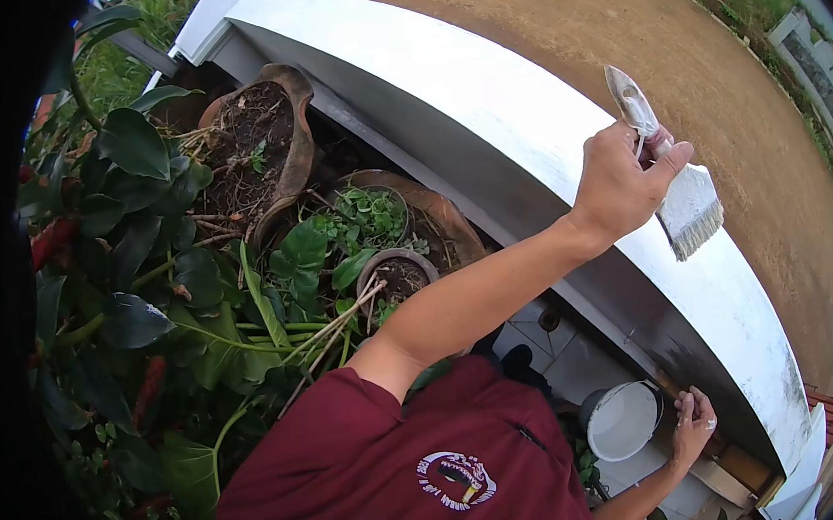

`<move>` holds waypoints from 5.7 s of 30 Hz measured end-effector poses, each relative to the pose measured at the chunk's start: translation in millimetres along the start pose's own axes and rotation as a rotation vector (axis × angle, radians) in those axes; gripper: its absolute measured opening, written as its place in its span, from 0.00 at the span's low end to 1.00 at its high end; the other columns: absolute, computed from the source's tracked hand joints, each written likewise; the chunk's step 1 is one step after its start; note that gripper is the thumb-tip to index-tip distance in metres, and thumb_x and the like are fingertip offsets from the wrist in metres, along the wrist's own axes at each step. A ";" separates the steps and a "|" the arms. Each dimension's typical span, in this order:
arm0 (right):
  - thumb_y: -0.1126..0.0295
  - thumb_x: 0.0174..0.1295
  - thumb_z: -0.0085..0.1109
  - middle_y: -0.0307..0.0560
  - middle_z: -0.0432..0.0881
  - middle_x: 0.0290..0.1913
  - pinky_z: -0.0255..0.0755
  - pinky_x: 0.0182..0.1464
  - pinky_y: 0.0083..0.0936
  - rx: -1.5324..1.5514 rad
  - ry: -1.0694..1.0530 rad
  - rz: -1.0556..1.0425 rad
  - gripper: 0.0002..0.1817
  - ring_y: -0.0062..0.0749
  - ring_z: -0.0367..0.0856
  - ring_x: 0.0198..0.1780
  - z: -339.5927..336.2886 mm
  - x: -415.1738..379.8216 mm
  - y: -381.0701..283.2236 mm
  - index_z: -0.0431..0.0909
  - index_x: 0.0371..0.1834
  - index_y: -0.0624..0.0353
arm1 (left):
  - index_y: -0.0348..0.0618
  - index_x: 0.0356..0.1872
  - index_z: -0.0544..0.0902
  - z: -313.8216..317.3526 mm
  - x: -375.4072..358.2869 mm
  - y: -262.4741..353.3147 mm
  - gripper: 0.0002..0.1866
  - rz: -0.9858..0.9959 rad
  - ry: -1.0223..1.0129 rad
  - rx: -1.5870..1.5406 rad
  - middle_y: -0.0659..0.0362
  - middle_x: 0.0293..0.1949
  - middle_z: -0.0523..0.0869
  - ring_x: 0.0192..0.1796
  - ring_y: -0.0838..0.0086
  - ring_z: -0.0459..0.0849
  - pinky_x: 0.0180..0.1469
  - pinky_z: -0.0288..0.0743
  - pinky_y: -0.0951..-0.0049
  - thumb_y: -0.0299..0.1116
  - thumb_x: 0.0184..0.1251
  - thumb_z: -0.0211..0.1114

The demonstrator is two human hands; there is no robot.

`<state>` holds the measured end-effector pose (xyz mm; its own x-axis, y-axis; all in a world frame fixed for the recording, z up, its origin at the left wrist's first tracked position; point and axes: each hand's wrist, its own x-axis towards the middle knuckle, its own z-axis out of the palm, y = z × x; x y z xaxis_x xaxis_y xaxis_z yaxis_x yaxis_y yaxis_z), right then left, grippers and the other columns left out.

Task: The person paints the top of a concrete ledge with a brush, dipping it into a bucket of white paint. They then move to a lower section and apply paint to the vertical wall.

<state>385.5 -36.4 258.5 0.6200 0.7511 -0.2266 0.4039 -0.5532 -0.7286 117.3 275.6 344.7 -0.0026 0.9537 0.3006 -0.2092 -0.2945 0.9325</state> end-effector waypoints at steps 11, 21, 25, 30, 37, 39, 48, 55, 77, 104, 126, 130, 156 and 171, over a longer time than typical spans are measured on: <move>0.70 0.71 0.55 0.43 0.86 0.36 0.70 0.32 0.14 0.024 0.050 0.080 0.13 0.18 0.81 0.33 -17.8 -17.2 44.2 0.79 0.52 0.68 | 0.38 0.33 0.84 -327.5 142.7 23.4 0.16 0.380 0.506 1.219 0.48 0.29 0.88 0.34 0.55 0.89 0.42 0.81 0.59 0.43 0.57 0.73; 0.68 0.72 0.57 0.46 0.87 0.39 0.75 0.41 0.18 0.092 0.118 -0.121 0.14 0.22 0.83 0.37 -25.0 -6.1 -21.7 0.80 0.54 0.68 | 0.41 0.31 0.78 -170.3 130.6 -22.2 0.07 0.516 -0.049 1.469 0.47 0.25 0.87 0.30 0.52 0.88 0.35 0.82 0.55 0.33 0.66 0.61; 0.68 0.73 0.56 0.48 0.86 0.45 0.75 0.48 0.21 0.126 0.251 -0.285 0.17 0.26 0.83 0.45 -49.7 56.6 -63.8 0.78 0.58 0.68 | 0.39 0.30 0.75 11.5 33.5 -23.5 0.04 0.575 -0.375 0.804 0.48 0.23 0.84 0.28 0.53 0.86 0.33 0.80 0.57 0.26 0.60 0.61; 0.68 0.72 0.57 0.48 0.86 0.48 0.74 0.53 0.24 -0.043 0.284 -0.447 0.17 0.26 0.83 0.47 -56.1 70.7 -139.9 0.78 0.58 0.68 | 0.37 0.32 0.78 60.6 23.4 -11.6 0.09 0.389 -0.261 0.232 0.47 0.23 0.84 0.30 0.52 0.87 0.33 0.79 0.61 0.31 0.61 0.68; 0.74 0.69 0.59 0.51 0.87 0.42 0.79 0.51 0.25 0.087 0.225 -0.351 0.13 0.29 0.85 0.44 -56.3 34.4 -87.8 0.81 0.52 0.71 | 0.44 0.37 0.84 -178.5 164.4 -17.5 0.10 0.560 0.195 1.436 0.51 0.27 0.88 0.33 0.53 0.88 0.37 0.81 0.57 0.40 0.66 0.65; 0.75 0.68 0.60 0.51 0.87 0.41 0.78 0.50 0.24 0.117 0.213 -0.293 0.12 0.29 0.85 0.43 -47.5 27.6 -81.9 0.82 0.50 0.72 | 0.44 0.37 0.83 -166.9 156.5 -29.5 0.09 0.487 0.099 1.489 0.51 0.28 0.88 0.33 0.52 0.88 0.37 0.81 0.56 0.39 0.67 0.64; 0.75 0.69 0.59 0.50 0.87 0.41 0.77 0.49 0.22 0.324 0.201 -0.211 0.12 0.27 0.85 0.42 -24.8 9.0 -66.2 0.81 0.50 0.73 | 0.42 0.31 0.77 166.9 -47.1 -34.0 0.01 0.600 -0.573 0.639 0.48 0.24 0.84 0.28 0.51 0.85 0.34 0.80 0.55 0.26 0.60 0.61; 0.74 0.70 0.58 0.50 0.87 0.41 0.78 0.48 0.21 0.215 0.276 -0.127 0.12 0.26 0.85 0.41 -46.8 -7.8 -36.4 0.80 0.52 0.72 | 0.33 0.23 0.80 197.6 -22.7 -48.8 0.13 0.214 -0.331 0.310 0.43 0.23 0.83 0.30 0.49 0.85 0.36 0.77 0.57 0.34 0.56 0.70; 0.74 0.70 0.59 0.50 0.87 0.41 0.78 0.48 0.23 0.356 0.202 -0.112 0.12 0.28 0.85 0.41 -16.7 -39.3 -17.0 0.81 0.51 0.72 | 0.38 0.37 0.80 160.6 -26.4 -30.4 0.06 0.459 -0.532 0.599 0.44 0.26 0.85 0.32 0.46 0.86 0.38 0.80 0.52 0.26 0.58 0.62; 0.74 0.68 0.59 0.50 0.88 0.38 0.78 0.45 0.21 0.332 0.227 -0.042 0.12 0.25 0.86 0.38 -20.1 -49.7 20.1 0.81 0.49 0.72 | 0.39 0.32 0.77 110.5 -62.2 -17.1 0.01 0.659 -0.592 1.068 0.49 0.26 0.86 0.27 0.56 0.87 0.31 0.81 0.58 0.25 0.60 0.59; 0.75 0.65 0.62 0.49 0.88 0.35 0.79 0.40 0.19 0.422 0.323 -0.268 0.14 0.24 0.86 0.36 -15.1 -35.4 -32.6 0.82 0.52 0.69 | 0.36 0.37 0.85 -67.4 33.3 43.8 0.13 0.620 0.054 1.158 0.51 0.29 0.89 0.31 0.64 0.90 0.36 0.82 0.65 0.38 0.67 0.69; 0.76 0.59 0.66 0.55 0.85 0.45 0.78 0.36 0.23 0.441 0.273 -0.594 0.24 0.28 0.84 0.36 -0.2 -25.1 -100.0 0.75 0.60 0.70 | 0.34 0.37 0.85 40.5 -41.3 50.5 0.09 0.533 -0.129 0.579 0.58 0.32 0.88 0.33 0.81 0.85 0.37 0.81 0.77 0.31 0.67 0.71; 0.57 0.53 0.69 0.53 0.87 0.34 0.80 0.45 0.33 -0.046 0.323 -0.240 0.18 0.41 0.88 0.37 -55.1 75.0 -99.0 0.85 0.39 0.60 | 0.29 0.61 0.77 126.5 -88.9 44.1 0.34 0.517 -0.766 0.318 0.41 0.50 0.85 0.50 0.63 0.88 0.49 0.86 0.65 0.44 0.61 0.74; 0.74 0.51 0.59 0.62 0.82 0.24 0.80 0.41 0.43 -0.223 0.143 -0.809 0.04 0.54 0.85 0.32 114.1 55.9 -242.0 0.83 0.28 0.60 | 0.34 0.42 0.88 -21.7 -187.0 -38.3 0.11 -0.245 -1.010 0.521 0.51 0.26 0.88 0.21 0.76 0.82 0.27 0.74 0.75 0.31 0.65 0.68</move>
<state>245.6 180.6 348.4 0.1566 0.9013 0.4038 0.8733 0.0646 -0.4829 104.7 109.9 248.4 0.8125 0.5752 -0.0953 0.3320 -0.3221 0.8866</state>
